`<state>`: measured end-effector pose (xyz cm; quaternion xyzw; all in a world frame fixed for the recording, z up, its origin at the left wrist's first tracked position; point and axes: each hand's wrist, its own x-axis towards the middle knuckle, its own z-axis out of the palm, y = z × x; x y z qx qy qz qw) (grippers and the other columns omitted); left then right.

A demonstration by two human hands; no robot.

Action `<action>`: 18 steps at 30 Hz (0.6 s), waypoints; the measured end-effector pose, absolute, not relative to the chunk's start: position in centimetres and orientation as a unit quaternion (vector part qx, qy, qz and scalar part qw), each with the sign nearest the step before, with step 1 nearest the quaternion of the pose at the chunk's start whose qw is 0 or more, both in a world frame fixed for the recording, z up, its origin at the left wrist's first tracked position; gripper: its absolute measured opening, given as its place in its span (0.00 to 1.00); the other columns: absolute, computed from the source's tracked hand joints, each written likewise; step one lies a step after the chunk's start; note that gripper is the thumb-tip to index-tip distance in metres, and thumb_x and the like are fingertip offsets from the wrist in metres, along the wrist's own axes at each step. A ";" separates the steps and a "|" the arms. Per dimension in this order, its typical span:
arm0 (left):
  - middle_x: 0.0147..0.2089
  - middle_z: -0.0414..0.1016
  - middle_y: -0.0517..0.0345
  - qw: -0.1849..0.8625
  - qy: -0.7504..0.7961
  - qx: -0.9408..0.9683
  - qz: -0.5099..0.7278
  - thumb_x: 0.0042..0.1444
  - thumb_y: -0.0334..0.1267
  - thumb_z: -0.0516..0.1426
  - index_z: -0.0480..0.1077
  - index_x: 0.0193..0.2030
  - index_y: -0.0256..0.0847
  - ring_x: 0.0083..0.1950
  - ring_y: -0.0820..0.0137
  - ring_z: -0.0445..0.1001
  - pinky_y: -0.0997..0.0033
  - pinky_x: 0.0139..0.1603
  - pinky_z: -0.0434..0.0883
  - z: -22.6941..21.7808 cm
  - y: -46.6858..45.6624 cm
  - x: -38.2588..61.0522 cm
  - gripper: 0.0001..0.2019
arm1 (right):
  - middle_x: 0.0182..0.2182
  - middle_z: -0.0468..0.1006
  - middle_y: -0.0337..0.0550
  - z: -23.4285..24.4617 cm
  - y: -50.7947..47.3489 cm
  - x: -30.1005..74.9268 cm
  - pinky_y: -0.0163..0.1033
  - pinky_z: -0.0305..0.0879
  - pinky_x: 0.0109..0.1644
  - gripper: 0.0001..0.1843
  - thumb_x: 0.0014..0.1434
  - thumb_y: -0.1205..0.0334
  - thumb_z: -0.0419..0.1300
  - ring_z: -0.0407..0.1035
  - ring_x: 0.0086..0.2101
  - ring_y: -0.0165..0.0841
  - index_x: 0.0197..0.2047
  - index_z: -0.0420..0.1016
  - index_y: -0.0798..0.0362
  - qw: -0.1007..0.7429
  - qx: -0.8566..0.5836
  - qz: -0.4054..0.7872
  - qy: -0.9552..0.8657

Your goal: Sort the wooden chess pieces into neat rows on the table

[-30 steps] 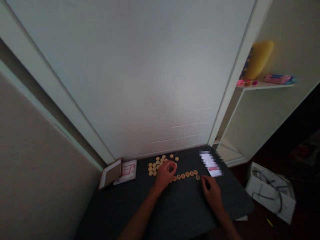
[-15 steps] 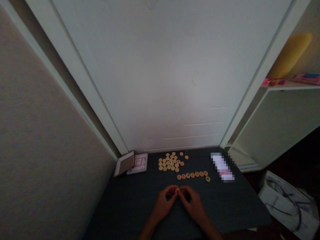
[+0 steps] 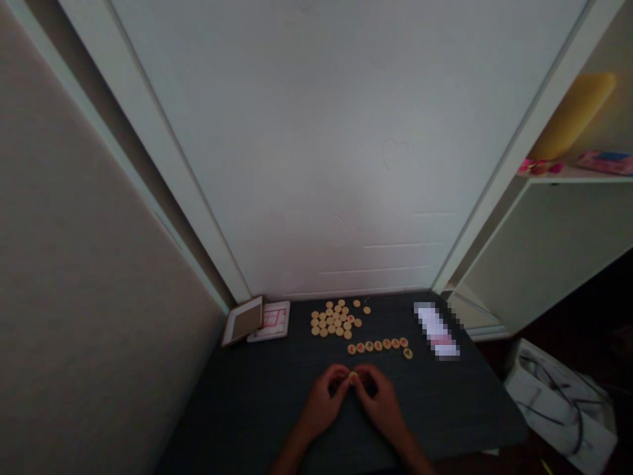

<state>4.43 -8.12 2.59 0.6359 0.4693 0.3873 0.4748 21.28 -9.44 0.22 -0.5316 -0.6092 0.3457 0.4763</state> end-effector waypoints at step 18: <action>0.45 0.82 0.55 0.422 0.482 0.680 0.357 0.64 0.46 0.57 0.76 0.51 0.47 0.42 0.65 0.78 0.68 0.46 0.74 2.0 -8.1 4.4 0.13 | 0.31 0.84 0.44 0.2 -9.1 21.6 0.38 0.73 0.40 0.19 0.60 0.42 0.61 0.79 0.34 0.39 0.38 0.80 0.50 0.463 -0.548 0.379 -0.584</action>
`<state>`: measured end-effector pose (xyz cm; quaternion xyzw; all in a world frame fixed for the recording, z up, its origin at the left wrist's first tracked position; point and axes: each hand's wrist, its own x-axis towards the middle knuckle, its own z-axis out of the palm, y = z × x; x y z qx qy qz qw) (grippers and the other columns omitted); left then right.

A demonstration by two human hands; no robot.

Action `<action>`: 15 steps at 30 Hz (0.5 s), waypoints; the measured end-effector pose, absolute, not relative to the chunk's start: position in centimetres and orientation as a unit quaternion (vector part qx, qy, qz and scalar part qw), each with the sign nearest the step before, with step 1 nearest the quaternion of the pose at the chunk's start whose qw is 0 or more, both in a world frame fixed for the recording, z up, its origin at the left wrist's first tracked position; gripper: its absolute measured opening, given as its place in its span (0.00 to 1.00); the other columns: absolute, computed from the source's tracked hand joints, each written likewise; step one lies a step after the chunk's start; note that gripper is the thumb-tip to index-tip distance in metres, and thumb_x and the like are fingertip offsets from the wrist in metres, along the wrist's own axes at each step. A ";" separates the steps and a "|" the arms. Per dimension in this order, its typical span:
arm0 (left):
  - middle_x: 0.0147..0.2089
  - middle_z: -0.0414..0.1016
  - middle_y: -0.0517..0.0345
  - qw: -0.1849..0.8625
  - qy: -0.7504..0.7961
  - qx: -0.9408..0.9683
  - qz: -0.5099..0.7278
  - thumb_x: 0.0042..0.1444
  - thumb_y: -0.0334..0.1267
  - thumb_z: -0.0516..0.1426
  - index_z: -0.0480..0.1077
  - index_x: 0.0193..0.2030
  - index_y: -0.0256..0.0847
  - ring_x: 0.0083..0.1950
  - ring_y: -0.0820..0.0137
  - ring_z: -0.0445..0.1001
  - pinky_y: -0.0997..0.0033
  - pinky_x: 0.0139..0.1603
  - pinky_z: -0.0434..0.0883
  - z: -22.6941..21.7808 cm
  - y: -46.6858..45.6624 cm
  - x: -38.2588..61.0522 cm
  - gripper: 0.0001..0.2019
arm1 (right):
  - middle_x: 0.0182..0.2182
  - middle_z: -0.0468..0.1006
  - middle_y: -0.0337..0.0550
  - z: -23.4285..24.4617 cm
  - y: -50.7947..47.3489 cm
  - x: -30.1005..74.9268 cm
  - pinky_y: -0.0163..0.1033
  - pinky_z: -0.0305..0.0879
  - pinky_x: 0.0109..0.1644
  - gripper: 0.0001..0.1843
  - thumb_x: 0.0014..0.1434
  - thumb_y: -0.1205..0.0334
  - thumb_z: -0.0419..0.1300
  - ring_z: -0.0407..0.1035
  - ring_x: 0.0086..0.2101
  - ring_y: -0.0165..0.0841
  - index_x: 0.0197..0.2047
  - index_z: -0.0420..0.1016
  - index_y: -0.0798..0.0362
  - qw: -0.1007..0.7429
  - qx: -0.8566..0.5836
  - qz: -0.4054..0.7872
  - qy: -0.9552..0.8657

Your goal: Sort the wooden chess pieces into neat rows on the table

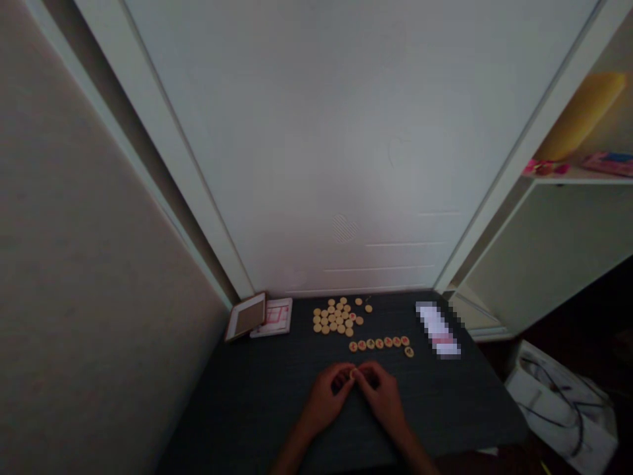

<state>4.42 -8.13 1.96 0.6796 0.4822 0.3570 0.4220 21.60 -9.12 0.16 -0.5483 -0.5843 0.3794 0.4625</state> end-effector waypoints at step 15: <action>0.45 0.82 0.53 0.419 0.480 0.679 0.364 0.65 0.49 0.56 0.77 0.52 0.46 0.43 0.64 0.78 0.68 0.46 0.75 2.5 -8.3 4.5 0.16 | 0.32 0.84 0.45 1.0 -9.2 21.6 0.39 0.74 0.39 0.17 0.60 0.45 0.63 0.79 0.34 0.39 0.40 0.79 0.50 0.476 -0.524 0.389 -0.589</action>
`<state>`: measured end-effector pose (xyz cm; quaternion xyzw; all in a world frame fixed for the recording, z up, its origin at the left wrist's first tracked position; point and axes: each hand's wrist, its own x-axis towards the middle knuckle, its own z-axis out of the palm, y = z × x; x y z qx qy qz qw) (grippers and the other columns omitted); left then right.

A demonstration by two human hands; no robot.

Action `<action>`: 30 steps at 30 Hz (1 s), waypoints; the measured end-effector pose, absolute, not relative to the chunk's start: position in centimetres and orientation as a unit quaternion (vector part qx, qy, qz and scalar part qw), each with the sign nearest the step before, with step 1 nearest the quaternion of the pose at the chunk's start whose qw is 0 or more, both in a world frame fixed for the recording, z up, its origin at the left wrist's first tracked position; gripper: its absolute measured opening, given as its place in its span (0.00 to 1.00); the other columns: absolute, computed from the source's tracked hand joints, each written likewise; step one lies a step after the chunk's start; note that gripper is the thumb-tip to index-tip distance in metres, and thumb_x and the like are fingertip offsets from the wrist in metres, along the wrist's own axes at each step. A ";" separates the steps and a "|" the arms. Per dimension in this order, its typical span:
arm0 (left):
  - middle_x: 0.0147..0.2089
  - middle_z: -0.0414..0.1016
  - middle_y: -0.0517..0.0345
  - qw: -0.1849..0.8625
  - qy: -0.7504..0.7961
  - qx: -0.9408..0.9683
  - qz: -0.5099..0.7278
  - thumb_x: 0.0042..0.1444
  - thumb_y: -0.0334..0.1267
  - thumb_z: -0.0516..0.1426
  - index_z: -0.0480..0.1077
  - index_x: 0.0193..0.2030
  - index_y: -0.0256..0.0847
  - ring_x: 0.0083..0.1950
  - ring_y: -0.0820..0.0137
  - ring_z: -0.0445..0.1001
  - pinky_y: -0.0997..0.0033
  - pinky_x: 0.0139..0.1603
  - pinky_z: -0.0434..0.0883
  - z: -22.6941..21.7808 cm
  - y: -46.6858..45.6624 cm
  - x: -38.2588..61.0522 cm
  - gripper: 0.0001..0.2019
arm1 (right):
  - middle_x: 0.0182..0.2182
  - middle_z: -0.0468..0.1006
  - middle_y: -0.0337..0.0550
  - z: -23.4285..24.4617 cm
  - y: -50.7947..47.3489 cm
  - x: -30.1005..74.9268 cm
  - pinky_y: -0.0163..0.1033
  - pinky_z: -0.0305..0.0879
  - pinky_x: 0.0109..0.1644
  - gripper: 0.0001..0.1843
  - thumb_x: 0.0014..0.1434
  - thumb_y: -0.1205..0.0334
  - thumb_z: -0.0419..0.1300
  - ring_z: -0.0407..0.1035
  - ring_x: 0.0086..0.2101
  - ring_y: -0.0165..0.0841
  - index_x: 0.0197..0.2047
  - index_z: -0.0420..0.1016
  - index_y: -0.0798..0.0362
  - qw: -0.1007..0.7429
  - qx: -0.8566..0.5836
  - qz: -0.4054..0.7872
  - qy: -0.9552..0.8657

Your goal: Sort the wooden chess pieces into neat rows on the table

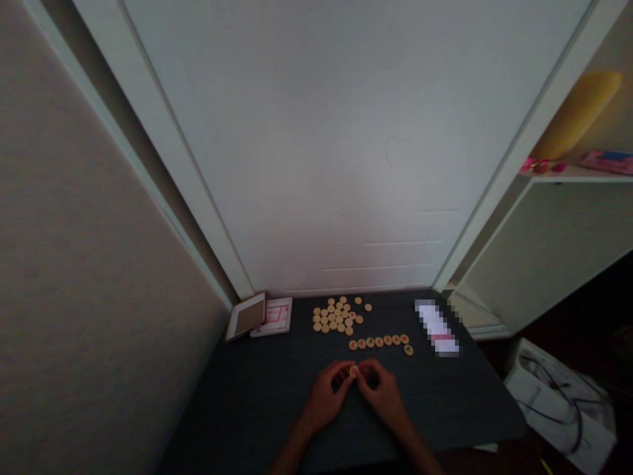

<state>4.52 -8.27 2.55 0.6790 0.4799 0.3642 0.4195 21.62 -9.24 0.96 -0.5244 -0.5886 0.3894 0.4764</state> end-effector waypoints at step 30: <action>0.45 0.85 0.52 0.465 0.487 0.632 0.383 0.63 0.52 0.57 0.77 0.50 0.44 0.46 0.61 0.82 0.65 0.50 0.77 2.8 -8.0 4.6 0.17 | 0.42 0.81 0.47 1.1 -9.6 21.5 0.40 0.73 0.44 0.13 0.65 0.53 0.58 0.76 0.40 0.37 0.48 0.78 0.48 0.491 -0.491 0.308 -0.651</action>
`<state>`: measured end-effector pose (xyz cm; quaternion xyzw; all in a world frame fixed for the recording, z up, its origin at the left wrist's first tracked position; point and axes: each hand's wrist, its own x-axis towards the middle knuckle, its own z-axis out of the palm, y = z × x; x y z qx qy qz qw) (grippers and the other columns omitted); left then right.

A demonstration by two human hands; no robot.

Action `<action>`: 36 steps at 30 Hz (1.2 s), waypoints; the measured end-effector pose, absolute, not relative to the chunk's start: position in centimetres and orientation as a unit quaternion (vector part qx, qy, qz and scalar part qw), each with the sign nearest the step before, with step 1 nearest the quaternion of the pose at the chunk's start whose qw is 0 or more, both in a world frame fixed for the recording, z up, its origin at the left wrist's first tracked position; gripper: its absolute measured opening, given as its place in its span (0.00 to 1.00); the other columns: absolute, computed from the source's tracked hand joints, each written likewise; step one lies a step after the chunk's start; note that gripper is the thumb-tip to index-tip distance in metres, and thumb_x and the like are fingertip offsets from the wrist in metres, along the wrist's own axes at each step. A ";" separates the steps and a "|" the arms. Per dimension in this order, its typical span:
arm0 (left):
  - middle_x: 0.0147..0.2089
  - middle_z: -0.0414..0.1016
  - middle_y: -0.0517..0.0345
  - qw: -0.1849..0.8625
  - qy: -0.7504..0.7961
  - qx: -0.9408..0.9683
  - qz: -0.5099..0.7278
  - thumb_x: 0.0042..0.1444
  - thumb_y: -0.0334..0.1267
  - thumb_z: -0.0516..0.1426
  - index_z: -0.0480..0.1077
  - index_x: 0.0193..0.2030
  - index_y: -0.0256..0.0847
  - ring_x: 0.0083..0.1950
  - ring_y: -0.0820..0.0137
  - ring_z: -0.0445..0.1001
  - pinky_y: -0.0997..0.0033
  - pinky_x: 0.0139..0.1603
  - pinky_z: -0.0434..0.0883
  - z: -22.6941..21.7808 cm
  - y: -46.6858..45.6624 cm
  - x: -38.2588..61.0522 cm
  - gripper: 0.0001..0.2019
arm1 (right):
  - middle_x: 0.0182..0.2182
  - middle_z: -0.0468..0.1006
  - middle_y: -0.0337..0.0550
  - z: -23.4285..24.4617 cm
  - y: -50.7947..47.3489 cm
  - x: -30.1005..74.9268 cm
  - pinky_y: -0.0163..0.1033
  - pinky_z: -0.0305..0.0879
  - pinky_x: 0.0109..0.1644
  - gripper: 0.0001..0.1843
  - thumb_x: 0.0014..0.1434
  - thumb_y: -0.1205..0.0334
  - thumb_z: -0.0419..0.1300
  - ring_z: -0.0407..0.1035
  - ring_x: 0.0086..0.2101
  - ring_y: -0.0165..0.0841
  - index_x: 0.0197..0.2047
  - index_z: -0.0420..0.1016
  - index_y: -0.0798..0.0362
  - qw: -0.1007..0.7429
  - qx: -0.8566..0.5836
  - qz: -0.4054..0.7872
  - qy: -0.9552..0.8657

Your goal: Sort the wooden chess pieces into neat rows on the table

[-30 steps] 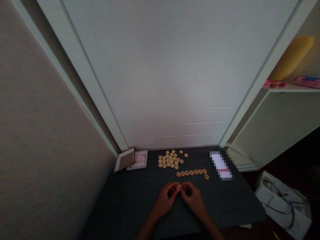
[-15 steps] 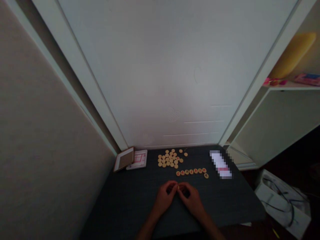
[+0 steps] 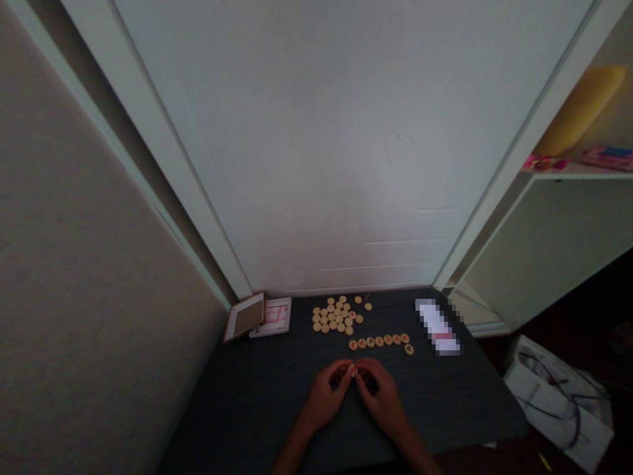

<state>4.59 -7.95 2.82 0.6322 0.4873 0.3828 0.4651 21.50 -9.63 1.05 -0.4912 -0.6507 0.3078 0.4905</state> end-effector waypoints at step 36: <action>0.49 0.83 0.55 0.413 0.476 0.689 0.359 0.62 0.46 0.58 0.77 0.53 0.50 0.46 0.61 0.80 0.65 0.51 0.75 1.8 -8.6 4.2 0.15 | 0.28 0.81 0.40 0.5 -8.7 22.0 0.36 0.71 0.35 0.19 0.57 0.42 0.64 0.76 0.30 0.36 0.35 0.77 0.51 0.468 -0.539 0.413 -0.566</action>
